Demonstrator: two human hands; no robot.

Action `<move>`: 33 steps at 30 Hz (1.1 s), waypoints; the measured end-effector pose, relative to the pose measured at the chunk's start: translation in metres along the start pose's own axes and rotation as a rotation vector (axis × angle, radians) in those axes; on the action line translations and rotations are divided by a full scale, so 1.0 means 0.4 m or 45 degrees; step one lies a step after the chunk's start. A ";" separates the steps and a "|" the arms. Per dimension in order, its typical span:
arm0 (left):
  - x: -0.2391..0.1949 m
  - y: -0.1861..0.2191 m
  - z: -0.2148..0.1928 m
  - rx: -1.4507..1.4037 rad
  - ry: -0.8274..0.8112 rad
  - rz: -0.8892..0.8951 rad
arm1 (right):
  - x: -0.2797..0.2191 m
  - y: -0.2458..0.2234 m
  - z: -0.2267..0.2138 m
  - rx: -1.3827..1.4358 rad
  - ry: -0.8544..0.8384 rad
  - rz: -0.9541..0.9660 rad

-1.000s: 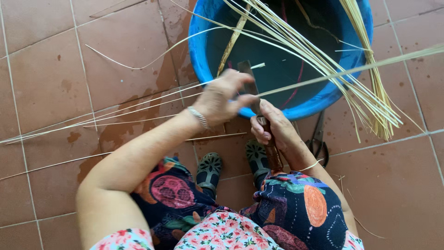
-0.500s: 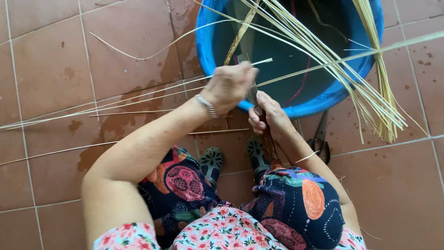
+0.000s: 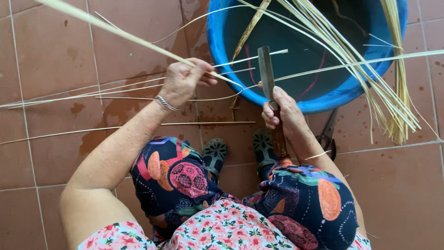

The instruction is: The person sits on a tiled floor and uses a knife to split long bamboo stalks into thin strips. They hold the stalks with one hand and guide the knife with the other, separating the material into fine strands that accumulate on the floor.

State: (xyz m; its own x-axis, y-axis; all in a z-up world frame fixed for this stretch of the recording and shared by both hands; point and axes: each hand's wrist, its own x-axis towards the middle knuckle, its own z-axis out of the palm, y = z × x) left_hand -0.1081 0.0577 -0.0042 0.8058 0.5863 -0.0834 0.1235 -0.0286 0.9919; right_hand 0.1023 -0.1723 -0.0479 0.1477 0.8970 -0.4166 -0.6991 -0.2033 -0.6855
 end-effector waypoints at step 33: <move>-0.296 -0.142 -0.479 -0.377 0.816 -0.249 | -0.093 -0.043 -0.263 0.138 0.147 -0.169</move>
State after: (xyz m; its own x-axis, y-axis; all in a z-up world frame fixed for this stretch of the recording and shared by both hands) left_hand -0.3214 0.1451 -0.0323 0.2766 0.9195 -0.2791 -0.0045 0.2917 0.9565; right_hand 0.1824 -0.2434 -0.0835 0.3186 0.8608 -0.3969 -0.7385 -0.0372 -0.6733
